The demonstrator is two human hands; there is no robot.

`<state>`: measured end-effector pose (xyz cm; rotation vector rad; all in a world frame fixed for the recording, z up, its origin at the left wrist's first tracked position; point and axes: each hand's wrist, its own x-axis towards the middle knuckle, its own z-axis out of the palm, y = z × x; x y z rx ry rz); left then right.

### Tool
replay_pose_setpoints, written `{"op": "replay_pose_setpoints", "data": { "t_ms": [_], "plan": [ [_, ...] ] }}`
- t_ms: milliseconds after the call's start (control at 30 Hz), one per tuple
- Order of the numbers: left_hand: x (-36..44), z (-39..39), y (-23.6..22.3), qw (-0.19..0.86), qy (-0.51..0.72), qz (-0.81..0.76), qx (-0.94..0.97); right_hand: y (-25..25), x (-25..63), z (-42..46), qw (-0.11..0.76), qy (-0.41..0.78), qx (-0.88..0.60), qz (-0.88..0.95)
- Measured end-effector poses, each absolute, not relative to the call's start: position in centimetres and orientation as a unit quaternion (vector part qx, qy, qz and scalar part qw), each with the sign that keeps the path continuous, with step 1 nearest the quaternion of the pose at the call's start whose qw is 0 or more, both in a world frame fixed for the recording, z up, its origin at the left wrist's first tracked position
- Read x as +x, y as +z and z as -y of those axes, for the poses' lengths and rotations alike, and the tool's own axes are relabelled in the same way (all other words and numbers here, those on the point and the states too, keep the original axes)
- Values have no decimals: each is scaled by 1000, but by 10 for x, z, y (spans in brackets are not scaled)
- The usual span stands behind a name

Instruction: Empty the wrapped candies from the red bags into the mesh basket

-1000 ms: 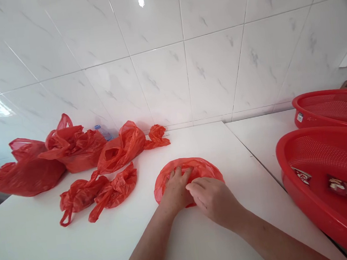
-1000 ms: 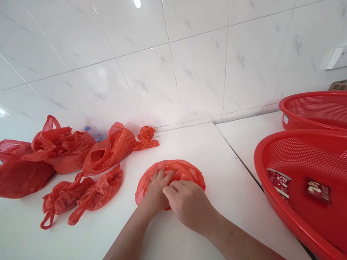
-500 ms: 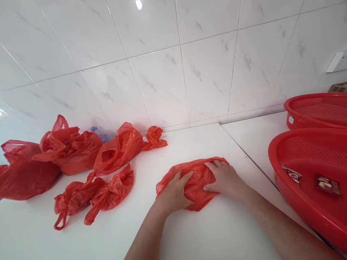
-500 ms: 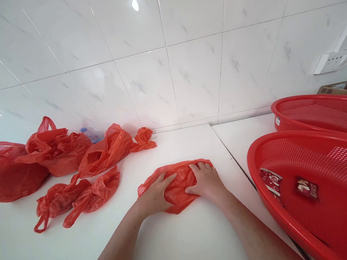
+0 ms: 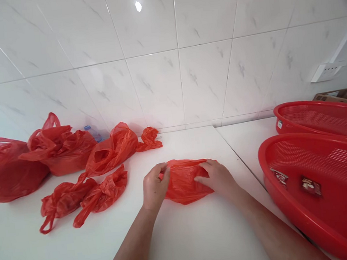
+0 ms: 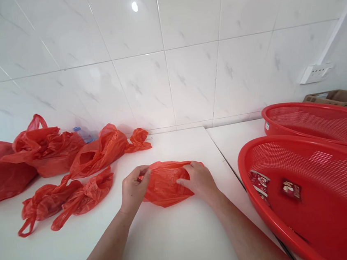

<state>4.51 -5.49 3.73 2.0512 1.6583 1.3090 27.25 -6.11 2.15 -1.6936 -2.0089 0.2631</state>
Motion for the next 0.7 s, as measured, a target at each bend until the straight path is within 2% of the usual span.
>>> {"op": "replay_pose_setpoints", "data": {
  "t_ms": [100, 200, 300, 467, 567, 700],
  "plan": [
    [37, 51, 41, -22, 471, -552, 688, 25, 269, 64, 298, 84, -627, 715],
    [26, 45, 43, -60, 437, -574, 690, 33, 263, 68, 338, 38, -618, 709],
    [17, 39, 41, -16, 359, -620, 698, 51, 253, 82, 378, 0, -587, 716],
    [9, 34, 36, 118, 282, -678, 668, 101, 244, 142, 418, -10, -484, 769],
    [8, 35, 36, 161, 266, -675, 668, 132, 265, 178, 392, -18, -488, 779],
    [8, 36, 37, 190, 267, -674, 662, 154, 326, 190, 321, 5, -627, 710]
  ]
}}
